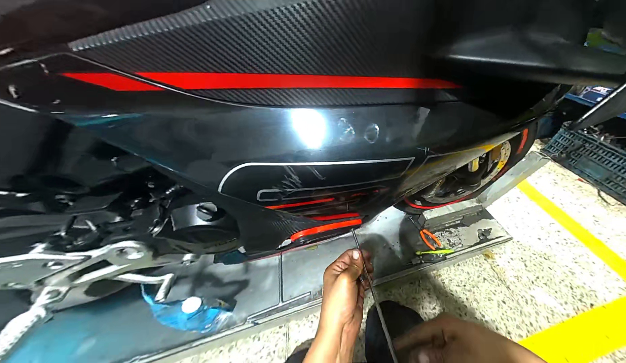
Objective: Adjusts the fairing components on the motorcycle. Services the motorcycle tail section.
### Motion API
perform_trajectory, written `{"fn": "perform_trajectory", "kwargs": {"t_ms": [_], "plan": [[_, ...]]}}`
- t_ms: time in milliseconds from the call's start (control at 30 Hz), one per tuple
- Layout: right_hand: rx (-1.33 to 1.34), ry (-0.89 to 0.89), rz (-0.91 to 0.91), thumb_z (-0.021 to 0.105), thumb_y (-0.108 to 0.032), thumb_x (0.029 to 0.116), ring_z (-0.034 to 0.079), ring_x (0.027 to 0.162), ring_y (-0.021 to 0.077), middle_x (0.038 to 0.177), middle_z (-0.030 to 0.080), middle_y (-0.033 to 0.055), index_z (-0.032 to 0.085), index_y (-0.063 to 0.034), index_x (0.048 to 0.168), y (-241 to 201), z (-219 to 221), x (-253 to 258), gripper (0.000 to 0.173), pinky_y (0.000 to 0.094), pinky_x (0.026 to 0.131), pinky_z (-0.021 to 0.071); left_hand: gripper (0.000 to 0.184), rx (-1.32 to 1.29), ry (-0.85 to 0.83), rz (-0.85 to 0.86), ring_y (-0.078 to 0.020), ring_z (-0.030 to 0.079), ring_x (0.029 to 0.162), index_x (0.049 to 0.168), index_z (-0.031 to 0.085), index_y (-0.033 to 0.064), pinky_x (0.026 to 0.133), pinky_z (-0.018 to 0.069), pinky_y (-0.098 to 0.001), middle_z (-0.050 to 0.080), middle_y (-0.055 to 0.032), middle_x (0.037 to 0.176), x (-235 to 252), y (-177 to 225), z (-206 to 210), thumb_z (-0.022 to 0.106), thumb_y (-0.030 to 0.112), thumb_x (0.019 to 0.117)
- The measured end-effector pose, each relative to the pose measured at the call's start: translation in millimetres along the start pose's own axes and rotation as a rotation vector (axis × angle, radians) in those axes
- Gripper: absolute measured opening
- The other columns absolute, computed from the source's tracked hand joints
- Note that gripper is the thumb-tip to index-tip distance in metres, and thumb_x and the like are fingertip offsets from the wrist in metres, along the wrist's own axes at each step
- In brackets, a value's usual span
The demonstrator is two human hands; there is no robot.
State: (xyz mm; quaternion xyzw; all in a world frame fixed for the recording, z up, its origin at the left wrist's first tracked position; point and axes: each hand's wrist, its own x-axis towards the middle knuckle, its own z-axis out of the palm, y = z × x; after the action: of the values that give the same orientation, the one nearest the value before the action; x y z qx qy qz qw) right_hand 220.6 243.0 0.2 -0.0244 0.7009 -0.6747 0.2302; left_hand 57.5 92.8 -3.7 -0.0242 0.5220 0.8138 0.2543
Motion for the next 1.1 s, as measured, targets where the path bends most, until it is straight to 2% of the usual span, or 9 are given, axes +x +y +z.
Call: {"fn": "perform_trajectory", "kwargs": {"t_ms": [67,200,433,600,667,800,867,1000,1100], "plan": [[0.036,0.025,-0.002,0.053,-0.020,0.1064,0.055,0.060,0.0040,0.105,0.073,0.0055,0.066,-0.0066,0.133,19.2,2.0,14.3,0.032,0.0242,0.054,0.0479,0.032,-0.035,-0.053,-0.021,-0.0101,0.062,0.059,0.087,0.064,-0.0017,0.056,0.0541,-0.0229,0.065,-0.0060,0.071,2.6,0.4,-2.9,0.039,0.001,0.1066],[0.115,0.032,-0.145,0.056,-0.015,0.1042,0.065,0.080,0.0032,0.109,0.075,0.0048,0.070,-0.0032,0.125,14.7,5.8,27.9,0.028,0.0226,0.069,0.0525,0.034,-0.071,-0.125,-0.086,-0.0113,0.065,0.064,0.094,0.064,-0.0022,0.061,0.0576,-0.0245,0.067,-0.0066,0.075,1.0,9.3,-2.3,0.035,0.003,0.1085],[0.424,-0.063,-0.107,0.053,-0.021,0.1052,0.064,0.075,0.0048,0.104,0.073,0.0012,0.070,-0.0079,0.124,5.9,-4.1,31.9,0.029,0.0235,0.065,0.0554,0.030,-0.084,-0.142,-0.082,-0.0128,0.066,0.070,0.101,0.065,-0.0029,0.065,0.0581,-0.0252,0.068,-0.0088,0.083,-0.2,11.3,-6.2,0.038,0.006,0.1089],[0.320,-0.023,-0.051,0.064,-0.018,0.0988,0.056,0.063,-0.0004,0.083,0.067,-0.0078,0.063,-0.0143,0.100,1.5,0.2,42.2,0.005,0.0183,0.057,0.0465,0.021,-0.112,-0.087,-0.098,-0.0123,0.066,0.071,0.103,0.063,-0.0013,0.065,0.0591,-0.0251,0.066,-0.0080,0.086,-3.2,5.5,-7.5,0.047,0.011,0.1082],[0.310,0.013,-0.029,0.070,-0.019,0.0962,0.051,0.057,0.0011,0.072,0.057,-0.0080,0.055,-0.0151,0.095,-0.5,5.7,46.2,0.015,0.0189,0.052,0.0427,0.015,-0.119,-0.087,-0.072,-0.0113,0.065,0.067,0.095,0.063,-0.0006,0.063,0.0585,-0.0245,0.065,-0.0073,0.081,-3.2,4.0,-7.4,0.052,0.005,0.1034],[0.323,-0.090,-0.095,0.056,-0.023,0.1037,0.054,0.065,0.0028,0.100,0.065,-0.0016,0.054,-0.0112,0.127,-1.9,0.7,45.8,0.026,0.0205,0.055,0.0464,0.022,-0.067,-0.090,-0.041,-0.0122,0.069,0.064,0.095,0.066,-0.0046,0.059,0.0590,-0.0232,0.071,-0.0113,0.079,-2.2,10.8,-6.2,0.045,-0.005,0.1025],[0.323,-0.134,-0.117,0.053,-0.022,0.1049,0.058,0.067,0.0033,0.102,0.069,-0.0006,0.059,-0.0093,0.132,-4.7,-4.1,45.2,0.030,0.0214,0.058,0.0496,0.025,-0.060,-0.127,-0.064,-0.0124,0.068,0.066,0.099,0.066,-0.0050,0.060,0.0587,-0.0237,0.070,-0.0107,0.080,-1.6,15.1,-8.5,0.041,-0.004,0.1028],[0.269,-0.077,-0.039,0.060,-0.018,0.1004,0.055,0.063,-0.0001,0.084,0.066,-0.0067,0.060,-0.0117,0.105,-5.1,-1.7,50.2,0.008,0.0185,0.057,0.0459,0.026,-0.078,-0.035,-0.037,-0.0139,0.068,0.072,0.113,0.063,-0.0050,0.063,0.0582,-0.0239,0.071,-0.0140,0.099,-0.2,17.0,-8.6,0.041,0.008,0.1098],[0.268,-0.003,-0.031,0.069,-0.022,0.0968,0.053,0.061,0.0028,0.074,0.056,-0.0067,0.054,-0.0123,0.097,-3.6,7.8,57.9,0.017,0.0209,0.057,0.0463,0.027,-0.071,0.044,0.031,-0.0117,0.067,0.070,0.112,0.062,-0.0013,0.060,0.0565,-0.0213,0.073,-0.0125,0.103,6.6,22.1,-11.9,0.041,0.015,0.1108]]}}
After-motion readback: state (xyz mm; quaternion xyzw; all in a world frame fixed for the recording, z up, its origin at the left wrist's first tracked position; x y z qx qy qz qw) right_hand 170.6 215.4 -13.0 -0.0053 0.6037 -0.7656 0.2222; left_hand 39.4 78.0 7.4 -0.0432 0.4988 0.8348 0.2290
